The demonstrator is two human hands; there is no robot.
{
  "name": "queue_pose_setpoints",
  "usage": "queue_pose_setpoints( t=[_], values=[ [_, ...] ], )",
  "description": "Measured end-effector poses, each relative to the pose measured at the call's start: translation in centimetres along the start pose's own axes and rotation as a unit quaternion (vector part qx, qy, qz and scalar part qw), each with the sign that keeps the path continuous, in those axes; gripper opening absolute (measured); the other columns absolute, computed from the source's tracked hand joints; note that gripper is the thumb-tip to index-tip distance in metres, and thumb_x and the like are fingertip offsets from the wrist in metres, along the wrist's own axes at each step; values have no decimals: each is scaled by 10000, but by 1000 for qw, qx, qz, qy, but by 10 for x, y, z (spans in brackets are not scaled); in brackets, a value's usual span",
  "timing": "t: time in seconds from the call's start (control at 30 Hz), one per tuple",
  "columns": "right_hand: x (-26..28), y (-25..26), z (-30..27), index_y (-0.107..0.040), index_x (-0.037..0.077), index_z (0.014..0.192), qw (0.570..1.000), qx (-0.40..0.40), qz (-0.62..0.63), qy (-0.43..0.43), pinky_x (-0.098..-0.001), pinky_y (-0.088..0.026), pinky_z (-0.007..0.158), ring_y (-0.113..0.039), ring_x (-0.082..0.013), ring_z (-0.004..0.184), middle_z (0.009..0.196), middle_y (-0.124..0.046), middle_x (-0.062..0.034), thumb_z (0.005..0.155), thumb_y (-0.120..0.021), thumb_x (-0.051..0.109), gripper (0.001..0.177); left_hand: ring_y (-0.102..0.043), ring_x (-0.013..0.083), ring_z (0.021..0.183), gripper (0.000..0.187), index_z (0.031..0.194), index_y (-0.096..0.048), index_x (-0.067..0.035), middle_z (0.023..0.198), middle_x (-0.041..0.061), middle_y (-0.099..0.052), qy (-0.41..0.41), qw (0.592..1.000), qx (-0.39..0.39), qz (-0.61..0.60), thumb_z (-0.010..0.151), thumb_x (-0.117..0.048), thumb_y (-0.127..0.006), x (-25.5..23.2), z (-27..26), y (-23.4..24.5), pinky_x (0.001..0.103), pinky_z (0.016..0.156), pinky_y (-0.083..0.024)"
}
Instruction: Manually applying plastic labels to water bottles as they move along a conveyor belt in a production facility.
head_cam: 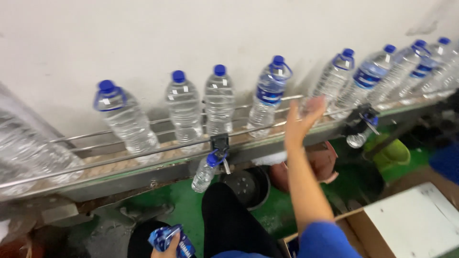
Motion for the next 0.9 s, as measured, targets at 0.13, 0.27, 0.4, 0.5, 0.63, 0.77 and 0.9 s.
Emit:
queue_pose_setpoints(
  t=[0.13,0.27,0.4,0.5,0.63,0.77,0.9],
  values=[
    [-7,-37,-236,-669,203,964,700,115,441,-549,-338,-525,720,-680,-160,812,867,-693,25,1043,-517,520,360,-740,271,995,468,1088,-810,20,1031,189,-803,-37,986,69,-150,717,-252,-895,-72,-50,-5,367,932,-540],
    [86,-56,-322,-523,67,1239,694,692,129,-152,-345,-462,1015,-569,-201,1148,1240,-587,-116,877,-755,327,502,-735,329,913,320,1127,-731,79,1020,242,-776,-74,917,173,-352,848,-77,-736,-119,-93,-7,423,840,-582],
    [102,-55,-295,-713,27,1128,528,739,303,-287,-283,-508,976,-639,-128,1052,1135,-690,-54,888,-818,277,363,-715,312,899,250,1060,-722,96,973,225,-762,-55,894,222,-385,962,-121,-643,-109,-83,-24,397,855,-535],
    [136,-87,-200,-753,211,1043,686,727,43,-3,-336,-593,855,-735,-148,933,1066,-766,-1,796,-847,286,275,-658,275,643,261,1066,-689,48,796,186,-701,-103,875,302,-364,947,-184,-674,-109,-90,-41,384,683,-547],
    [140,-127,-17,-636,84,1166,916,366,-164,-6,-345,-534,752,-649,-228,850,942,-672,-70,1024,-614,281,244,-673,347,826,267,1204,-638,57,938,256,-688,-24,842,349,-410,973,19,-510,-114,-110,-43,478,818,-592],
    [143,-173,24,-620,116,916,855,377,-233,270,-450,-313,778,-430,-278,933,1008,-480,-72,935,-818,275,255,-776,273,933,289,1195,-697,13,1097,173,-813,-69,902,320,-281,913,-45,-678,-121,-125,-31,408,939,-623],
    [116,-170,18,-512,172,1348,867,418,-261,72,-587,-258,1138,-270,-426,1481,1594,-268,-219,754,-894,321,722,-764,259,907,252,1102,-732,-27,989,132,-807,-53,925,263,-269,869,-117,-768,-104,-106,-32,399,865,-617]
  ],
)
Point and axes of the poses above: each hand's wrist, its own z-axis towards the middle knuckle, its own y-axis out of the back of the hand, x = y × z, the point moved 7 cm from there along z, towards the middle knuckle
